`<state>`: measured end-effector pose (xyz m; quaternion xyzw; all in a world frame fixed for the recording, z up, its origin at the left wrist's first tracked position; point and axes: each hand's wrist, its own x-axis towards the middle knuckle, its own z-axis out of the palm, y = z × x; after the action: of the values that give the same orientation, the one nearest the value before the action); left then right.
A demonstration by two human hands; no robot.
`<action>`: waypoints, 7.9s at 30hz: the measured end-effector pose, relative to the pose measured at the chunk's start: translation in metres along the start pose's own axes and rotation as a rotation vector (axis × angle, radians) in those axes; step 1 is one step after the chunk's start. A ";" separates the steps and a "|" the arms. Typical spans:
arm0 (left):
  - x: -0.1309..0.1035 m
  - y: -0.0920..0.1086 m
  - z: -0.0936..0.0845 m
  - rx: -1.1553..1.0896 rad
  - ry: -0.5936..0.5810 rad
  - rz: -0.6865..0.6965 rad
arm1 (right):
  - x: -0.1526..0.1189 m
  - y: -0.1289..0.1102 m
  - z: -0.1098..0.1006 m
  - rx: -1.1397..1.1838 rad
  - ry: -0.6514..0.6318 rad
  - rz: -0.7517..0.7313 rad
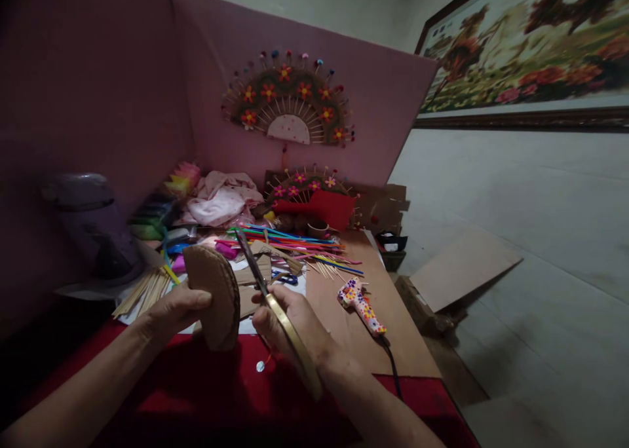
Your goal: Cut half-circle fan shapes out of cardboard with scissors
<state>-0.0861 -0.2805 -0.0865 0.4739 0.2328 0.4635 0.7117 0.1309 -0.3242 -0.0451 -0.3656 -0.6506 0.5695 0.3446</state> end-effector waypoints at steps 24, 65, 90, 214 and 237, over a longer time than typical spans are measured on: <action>0.000 0.000 -0.003 0.114 0.168 0.028 | -0.004 0.022 0.000 -0.349 0.117 -0.049; -0.003 0.006 -0.008 0.185 0.069 -0.020 | -0.003 0.022 -0.001 -0.388 0.052 -0.070; -0.011 0.012 -0.031 0.286 0.064 -0.161 | 0.011 0.058 0.003 -0.126 0.085 -0.031; -0.013 0.002 -0.030 0.306 -0.296 -0.274 | -0.005 0.045 0.005 -0.316 -0.039 -0.036; -0.016 0.002 -0.028 0.334 -0.298 -0.292 | -0.008 0.044 -0.003 -0.352 -0.049 0.016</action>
<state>-0.1160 -0.2816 -0.0990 0.6091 0.2648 0.2360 0.7094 0.1413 -0.3254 -0.0886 -0.4115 -0.7454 0.4583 0.2550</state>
